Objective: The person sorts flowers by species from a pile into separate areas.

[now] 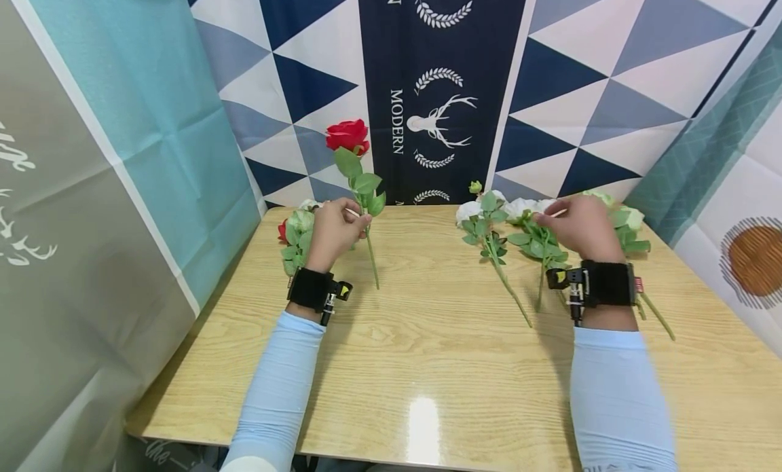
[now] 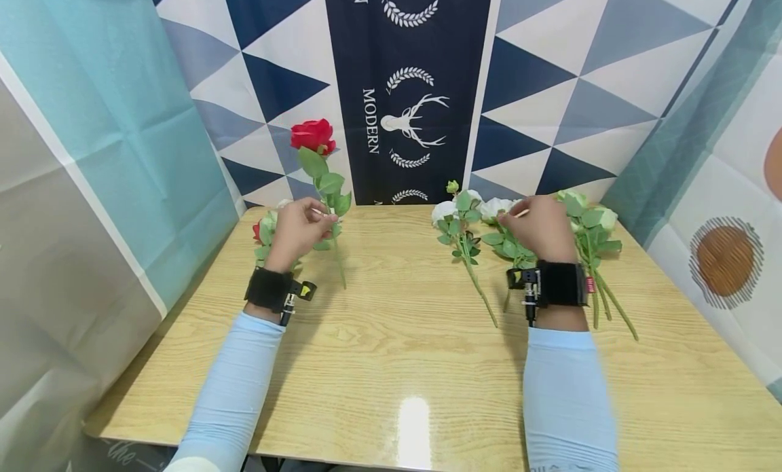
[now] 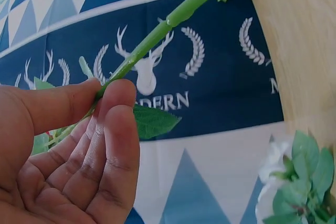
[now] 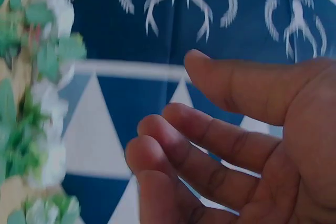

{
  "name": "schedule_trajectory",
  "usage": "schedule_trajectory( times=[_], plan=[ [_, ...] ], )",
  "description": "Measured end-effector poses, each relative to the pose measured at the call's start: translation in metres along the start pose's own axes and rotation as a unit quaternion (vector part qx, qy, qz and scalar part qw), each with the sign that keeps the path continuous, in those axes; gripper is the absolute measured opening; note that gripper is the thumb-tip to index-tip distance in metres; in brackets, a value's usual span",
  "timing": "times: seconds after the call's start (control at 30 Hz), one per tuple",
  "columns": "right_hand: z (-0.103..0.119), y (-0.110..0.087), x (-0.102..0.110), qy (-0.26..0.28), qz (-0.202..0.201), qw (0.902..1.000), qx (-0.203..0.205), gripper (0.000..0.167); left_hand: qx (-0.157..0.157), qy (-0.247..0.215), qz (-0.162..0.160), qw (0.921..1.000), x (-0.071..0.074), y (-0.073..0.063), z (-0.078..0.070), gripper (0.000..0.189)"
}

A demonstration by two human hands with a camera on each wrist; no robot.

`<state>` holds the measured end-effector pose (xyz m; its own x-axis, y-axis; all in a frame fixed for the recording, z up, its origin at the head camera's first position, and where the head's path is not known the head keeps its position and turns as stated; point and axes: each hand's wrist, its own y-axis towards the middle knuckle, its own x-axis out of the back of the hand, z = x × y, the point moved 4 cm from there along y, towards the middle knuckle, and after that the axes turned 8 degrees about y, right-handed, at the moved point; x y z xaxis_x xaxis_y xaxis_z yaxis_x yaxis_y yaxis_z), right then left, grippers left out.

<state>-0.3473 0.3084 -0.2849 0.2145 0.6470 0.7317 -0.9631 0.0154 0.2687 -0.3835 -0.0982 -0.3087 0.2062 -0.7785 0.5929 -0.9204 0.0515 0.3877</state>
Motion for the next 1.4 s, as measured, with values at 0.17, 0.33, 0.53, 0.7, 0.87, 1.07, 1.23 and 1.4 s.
schedule_trajectory(
  times=[0.17,0.33,0.53,0.7,0.87,1.07,1.23,1.4],
  plan=[
    [0.038,0.002,-0.031,0.034,0.007,0.9989,0.032,0.037,-0.011,0.008,0.016,0.9998,-0.013,0.0,-0.007,0.02],
    [0.07,0.001,-0.069,0.076,0.059,0.9925,0.076,0.03,-0.024,0.013,0.022,0.9994,-0.025,-0.003,-0.015,0.018],
    [0.098,-0.003,-0.117,0.069,0.075,0.9844,0.143,0.027,-0.054,0.037,0.023,0.9976,-0.037,-0.006,-0.022,0.017],
    [0.11,-0.009,-0.145,0.087,0.08,0.9787,0.168,0.027,-0.063,0.025,0.034,0.9971,-0.043,-0.008,-0.026,0.017],
    [0.112,-0.011,-0.161,0.107,0.088,0.9726,0.187,0.02,-0.071,0.009,0.046,0.9964,-0.046,-0.008,-0.031,0.019],
    [0.111,-0.012,-0.172,0.118,0.106,0.965,0.209,0.012,-0.072,0.011,0.053,0.9959,-0.051,-0.009,-0.033,0.018],
    [0.113,-0.013,-0.176,0.118,0.101,0.963,0.22,0.01,-0.077,0.01,0.044,0.996,-0.051,-0.01,-0.033,0.018],
    [0.109,-0.011,-0.179,0.103,0.089,0.9639,0.229,0.009,-0.098,0.018,0.016,0.9949,-0.049,-0.009,-0.034,0.021]
  ],
)
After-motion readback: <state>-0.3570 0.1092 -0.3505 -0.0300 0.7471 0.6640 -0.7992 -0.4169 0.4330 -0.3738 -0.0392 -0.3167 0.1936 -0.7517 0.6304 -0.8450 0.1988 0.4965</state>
